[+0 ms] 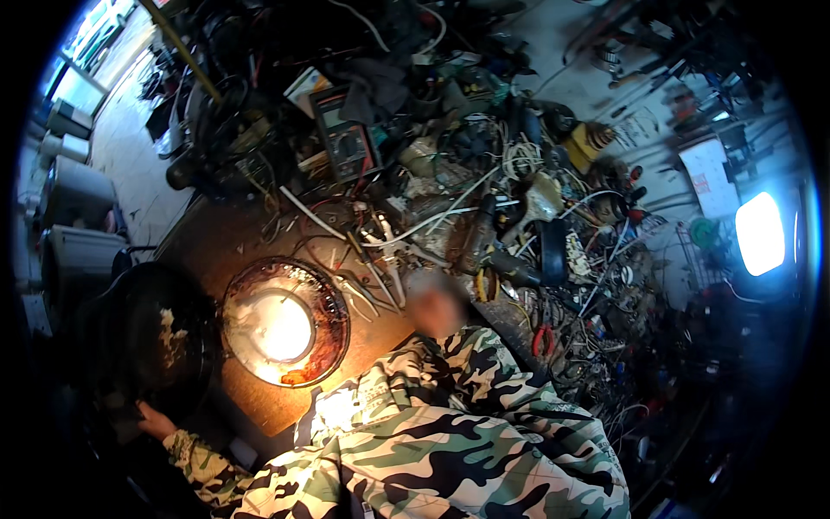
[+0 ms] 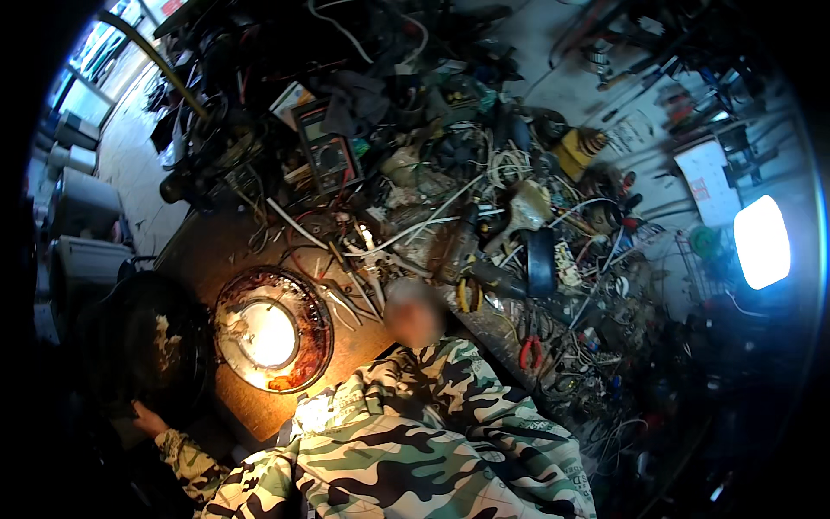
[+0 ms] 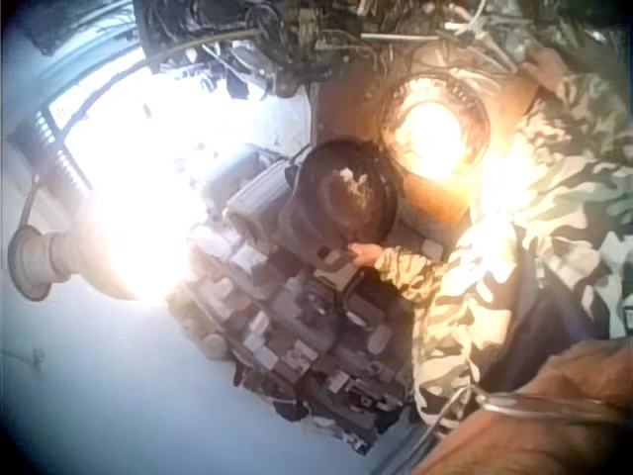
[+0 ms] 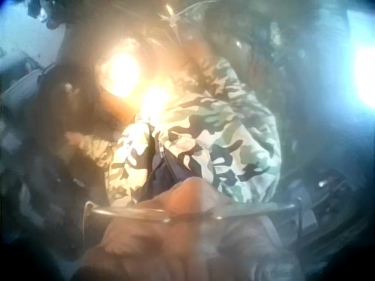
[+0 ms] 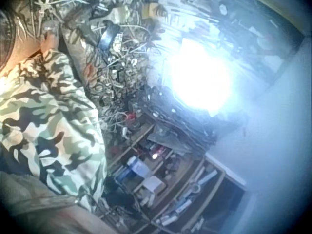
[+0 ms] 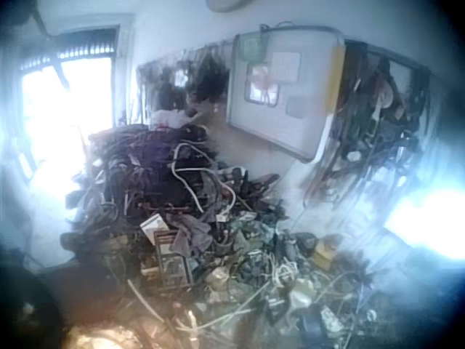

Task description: The person disassembles a circular electronic device on a cluttered workbench, using a screwdriver to remove screws and a pair of pliers to scrape residue from the inner rim. The person removes the outer cover and continues to clean the interior components.

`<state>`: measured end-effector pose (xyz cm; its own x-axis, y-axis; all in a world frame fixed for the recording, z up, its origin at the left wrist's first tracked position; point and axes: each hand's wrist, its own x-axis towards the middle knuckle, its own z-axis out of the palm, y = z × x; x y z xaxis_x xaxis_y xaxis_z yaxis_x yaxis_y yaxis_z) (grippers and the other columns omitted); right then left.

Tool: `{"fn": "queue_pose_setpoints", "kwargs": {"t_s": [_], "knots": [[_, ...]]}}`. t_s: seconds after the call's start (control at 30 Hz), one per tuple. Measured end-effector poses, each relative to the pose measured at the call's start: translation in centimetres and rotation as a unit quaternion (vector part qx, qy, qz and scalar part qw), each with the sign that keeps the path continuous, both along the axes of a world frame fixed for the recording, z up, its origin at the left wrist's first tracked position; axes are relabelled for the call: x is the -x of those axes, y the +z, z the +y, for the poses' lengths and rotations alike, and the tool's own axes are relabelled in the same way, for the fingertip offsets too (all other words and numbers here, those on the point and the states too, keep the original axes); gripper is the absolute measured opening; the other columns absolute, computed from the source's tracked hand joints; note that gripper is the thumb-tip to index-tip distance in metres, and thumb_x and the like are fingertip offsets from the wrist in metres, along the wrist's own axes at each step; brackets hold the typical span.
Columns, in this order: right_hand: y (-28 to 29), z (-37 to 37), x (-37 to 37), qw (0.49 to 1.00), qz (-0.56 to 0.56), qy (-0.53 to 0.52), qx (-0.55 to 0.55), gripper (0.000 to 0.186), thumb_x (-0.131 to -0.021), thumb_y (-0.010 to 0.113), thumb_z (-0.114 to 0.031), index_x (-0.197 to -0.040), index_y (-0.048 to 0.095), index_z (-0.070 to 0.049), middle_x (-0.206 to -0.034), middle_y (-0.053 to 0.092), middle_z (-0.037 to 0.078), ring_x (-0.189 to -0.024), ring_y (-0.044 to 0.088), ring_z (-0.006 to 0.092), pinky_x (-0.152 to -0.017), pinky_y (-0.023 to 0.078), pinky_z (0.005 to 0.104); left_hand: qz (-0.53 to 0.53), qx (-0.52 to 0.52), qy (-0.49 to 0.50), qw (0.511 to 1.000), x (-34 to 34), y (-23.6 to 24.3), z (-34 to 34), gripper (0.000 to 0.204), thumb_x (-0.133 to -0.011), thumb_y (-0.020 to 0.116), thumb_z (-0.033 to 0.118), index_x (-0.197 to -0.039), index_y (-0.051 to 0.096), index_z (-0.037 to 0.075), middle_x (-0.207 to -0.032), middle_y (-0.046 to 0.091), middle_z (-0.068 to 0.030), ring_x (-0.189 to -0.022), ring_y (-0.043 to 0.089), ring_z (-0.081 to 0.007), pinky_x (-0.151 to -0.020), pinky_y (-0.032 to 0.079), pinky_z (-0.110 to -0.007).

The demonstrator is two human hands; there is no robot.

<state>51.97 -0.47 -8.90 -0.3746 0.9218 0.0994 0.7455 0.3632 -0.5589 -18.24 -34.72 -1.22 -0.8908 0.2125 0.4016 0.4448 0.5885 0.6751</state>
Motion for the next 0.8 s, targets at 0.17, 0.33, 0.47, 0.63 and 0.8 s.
{"fn": "queue_pose_setpoints", "kwargs": {"t_s": [0.17, 0.33, 0.47, 0.63, 0.8], "knots": [[0.4, -2.0, -4.5, 0.984, 0.017, -0.160, -0.075, 0.023, -0.089, 0.065, -0.024, -0.102, 0.067, -0.004, -0.092, 0.068, 0.018, -0.086, 0.067, 0.0364, -0.072, 0.054, 0.0418, 0.131, -0.022, -0.119, 0.984, -7.4, 5.8, 7.5, 0.036, -0.100, 0.055, 0.017, -0.109, 0.060, -0.017, -0.102, 0.069, -0.0233, -0.088, 0.062, -0.0277, -0.082, 0.048, -0.036], [-6.5, -5.3, -11.5, 0.869, -0.052, -0.459, -0.176, 0.023, -0.082, 0.069, -0.022, -0.086, 0.061, -0.001, -0.081, 0.065, 0.024, -0.079, 0.063, 0.0458, -0.067, 0.048, 0.0532, 0.114, 0.058, -0.108, 0.986, -5.0, 4.5, 7.1, 0.032, -0.099, 0.054, 0.013, -0.106, 0.061, -0.017, -0.102, 0.069, -0.0246, -0.087, 0.063, -0.0302, -0.081, 0.049, -0.038], [2.2, -4.9, -14.2, 0.875, -0.260, -0.382, -0.145, 0.029, -0.078, 0.070, -0.028, -0.087, 0.062, -0.002, -0.090, 0.063, 0.019, -0.085, 0.062, 0.0410, -0.073, 0.051, 0.0519, 0.052, 0.054, -0.046, 0.996, -5.2, 4.5, 1.1, 0.030, -0.098, 0.056, 0.012, -0.114, 0.062, -0.013, -0.111, 0.068, -0.0229, -0.097, 0.064, -0.0296, -0.086, 0.051, -0.038], [-1.2, -10.7, -24.3, 0.817, -0.347, -0.426, 0.177, 0.027, -0.076, 0.068, -0.029, -0.089, 0.065, -0.005, -0.090, 0.066, 0.016, -0.087, 0.066, 0.0327, -0.072, 0.054, 0.0451, 0.229, 0.195, -0.106, 0.948, -10.1, 8.2, 9.5, 0.029, -0.096, 0.053, 0.007, -0.120, 0.060, -0.007, -0.120, 0.065, -0.0192, -0.105, 0.061, -0.0273, -0.095, 0.046, -0.038], [-0.9, -9.8, -25.3, 0.790, -0.362, -0.454, 0.199, 0.030, -0.080, 0.065, -0.031, -0.097, 0.062, -0.006, -0.091, 0.066, 0.015, -0.086, 0.065, 0.0312, -0.071, 0.055, 0.0443, 0.030, -0.020, -0.058, 0.998, -14.3, 10.5, 10.8, 0.033, -0.094, 0.054, 0.011, -0.119, 0.059, -0.010, -0.117, 0.065, -0.0195, -0.106, 0.060, -0.0278, -0.094, 0.044, -0.037]]}}
